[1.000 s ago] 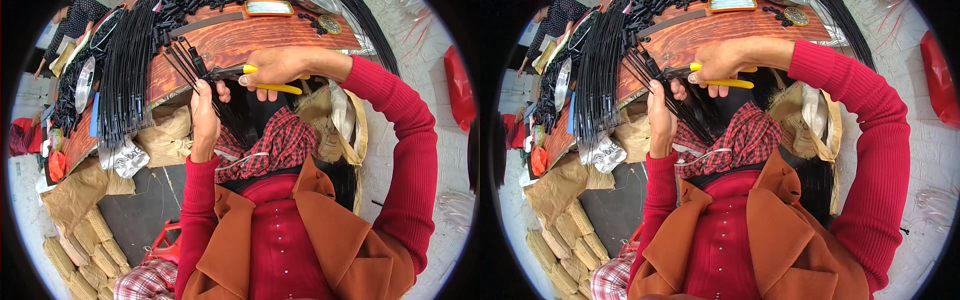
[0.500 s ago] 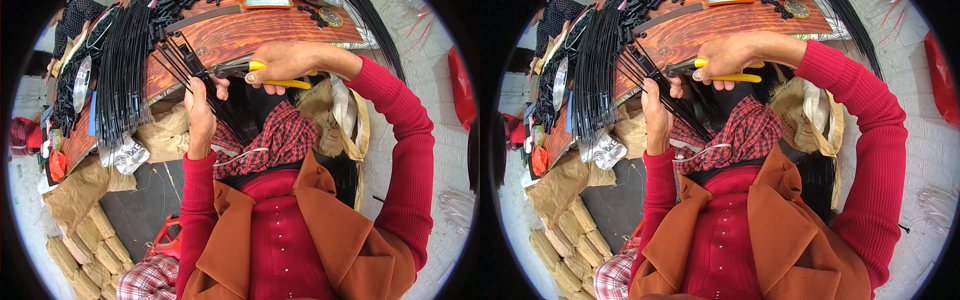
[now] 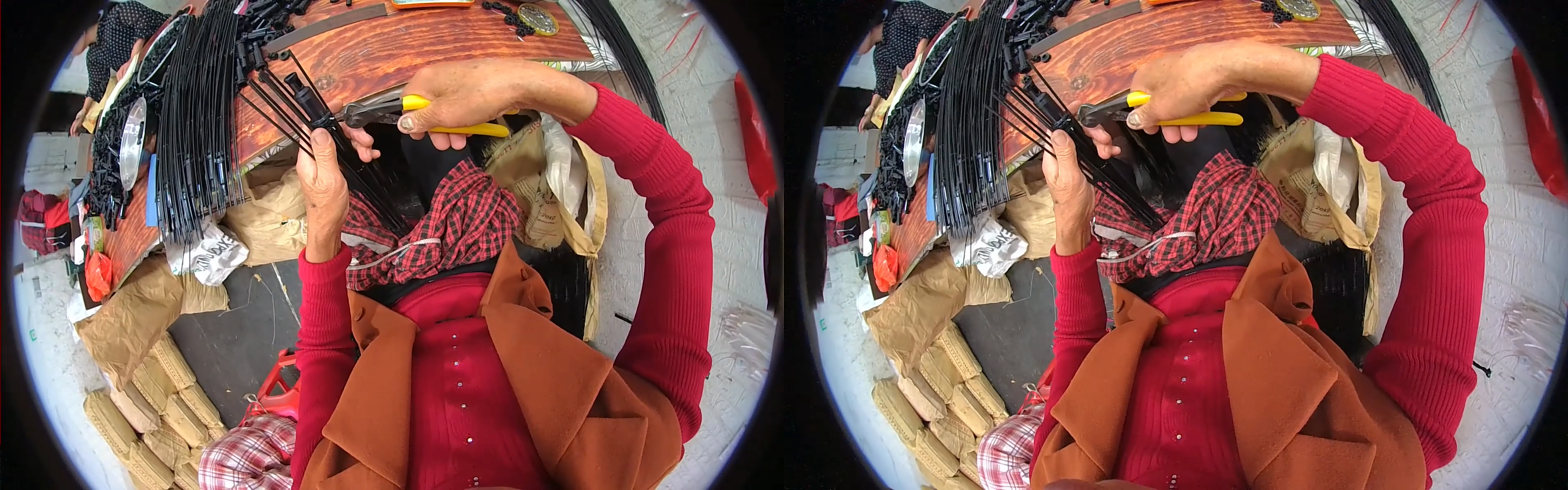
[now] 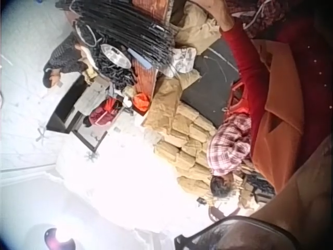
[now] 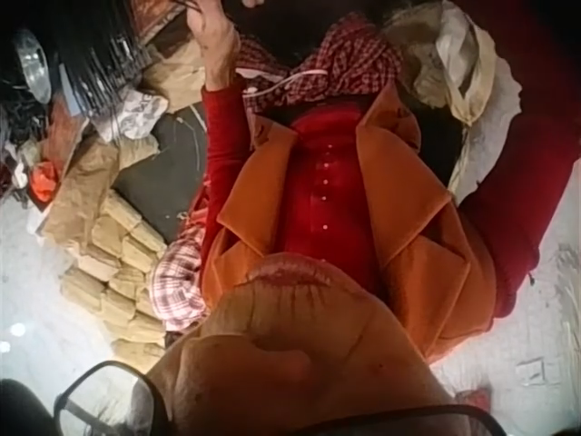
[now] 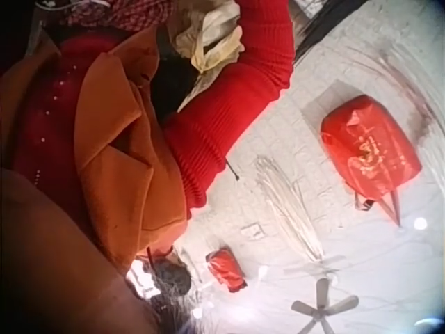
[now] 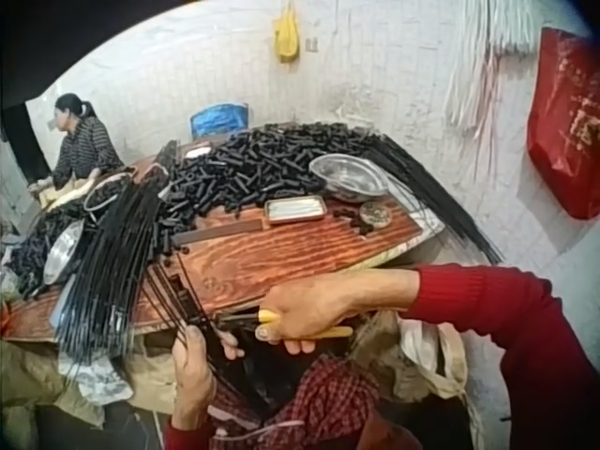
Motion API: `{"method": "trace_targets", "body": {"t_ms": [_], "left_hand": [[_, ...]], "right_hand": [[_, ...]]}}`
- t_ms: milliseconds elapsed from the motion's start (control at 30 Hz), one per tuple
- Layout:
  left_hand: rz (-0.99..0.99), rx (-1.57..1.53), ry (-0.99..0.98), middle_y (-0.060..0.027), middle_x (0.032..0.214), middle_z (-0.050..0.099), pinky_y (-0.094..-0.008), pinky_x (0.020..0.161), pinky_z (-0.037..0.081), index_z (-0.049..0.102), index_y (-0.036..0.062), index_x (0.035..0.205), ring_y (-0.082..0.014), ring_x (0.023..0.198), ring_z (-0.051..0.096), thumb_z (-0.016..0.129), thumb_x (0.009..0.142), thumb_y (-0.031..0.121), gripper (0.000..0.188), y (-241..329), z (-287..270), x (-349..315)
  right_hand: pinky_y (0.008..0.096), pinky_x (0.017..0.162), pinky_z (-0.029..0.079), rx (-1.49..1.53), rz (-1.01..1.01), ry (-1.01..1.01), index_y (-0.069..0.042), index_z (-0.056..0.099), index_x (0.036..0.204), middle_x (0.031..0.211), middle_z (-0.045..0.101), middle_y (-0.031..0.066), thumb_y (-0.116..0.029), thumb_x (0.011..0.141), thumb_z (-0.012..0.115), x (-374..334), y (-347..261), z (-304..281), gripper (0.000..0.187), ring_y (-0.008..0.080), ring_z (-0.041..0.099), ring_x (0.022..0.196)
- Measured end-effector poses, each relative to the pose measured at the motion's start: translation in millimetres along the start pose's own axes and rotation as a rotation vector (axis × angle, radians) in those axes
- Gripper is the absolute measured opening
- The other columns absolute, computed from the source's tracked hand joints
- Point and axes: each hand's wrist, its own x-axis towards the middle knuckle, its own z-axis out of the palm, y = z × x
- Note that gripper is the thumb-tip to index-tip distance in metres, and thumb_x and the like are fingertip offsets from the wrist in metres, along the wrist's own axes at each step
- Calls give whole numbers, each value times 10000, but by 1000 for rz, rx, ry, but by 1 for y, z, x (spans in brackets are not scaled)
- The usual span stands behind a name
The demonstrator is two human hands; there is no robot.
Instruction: Processing bundles of hair extensions by crimping ends with pliers and combing through the strands.
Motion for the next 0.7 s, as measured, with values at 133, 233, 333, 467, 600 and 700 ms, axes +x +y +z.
{"method": "trace_targets", "body": {"t_ms": [133,233,333,467,600,700], "left_hand": [[4,15,-8,-146,767,551,-327,601,505,409,-15,1060,-163,628,538,357,917,350,395,3,1,0],[-22,44,25,-137,730,556,-339,644,496,402,-19,1088,-182,648,552,347,922,341,401,5,1,0],[-21,111,0,-128,693,562,-339,702,473,388,-25,1116,-206,683,570,338,926,330,405,7,-2,0],[-42,158,-16,-126,679,566,-333,745,448,374,-30,1143,-220,716,579,344,926,318,412,14,-1,-2],[-37,257,-42,-137,731,573,-324,748,446,361,-36,1155,-209,736,579,380,921,270,385,18,-1,-2],[-71,256,-53,-152,810,582,-304,740,447,357,-33,1148,-188,740,577,416,910,208,344,22,0,-3]], "right_hand": [[248,516,463,-18,-29,-2,7,518,826,643,568,62,-267,869,459,0,-4,-3,283,123,563,549],[251,514,463,-58,-15,-12,9,522,824,645,571,62,-266,865,457,-1,-7,-2,285,123,562,544],[258,514,463,-69,19,-29,12,529,821,647,575,63,-267,861,453,-3,-9,0,292,122,564,543],[263,524,465,-81,21,-15,15,535,823,660,589,70,-263,856,446,-1,-9,2,294,124,574,558],[266,540,470,-111,46,-12,14,539,827,675,602,74,-237,848,441,-1,-9,3,270,128,584,579],[272,548,473,-114,41,-24,13,538,828,680,605,72,-220,841,439,2,-11,4,254,131,586,588]]}}
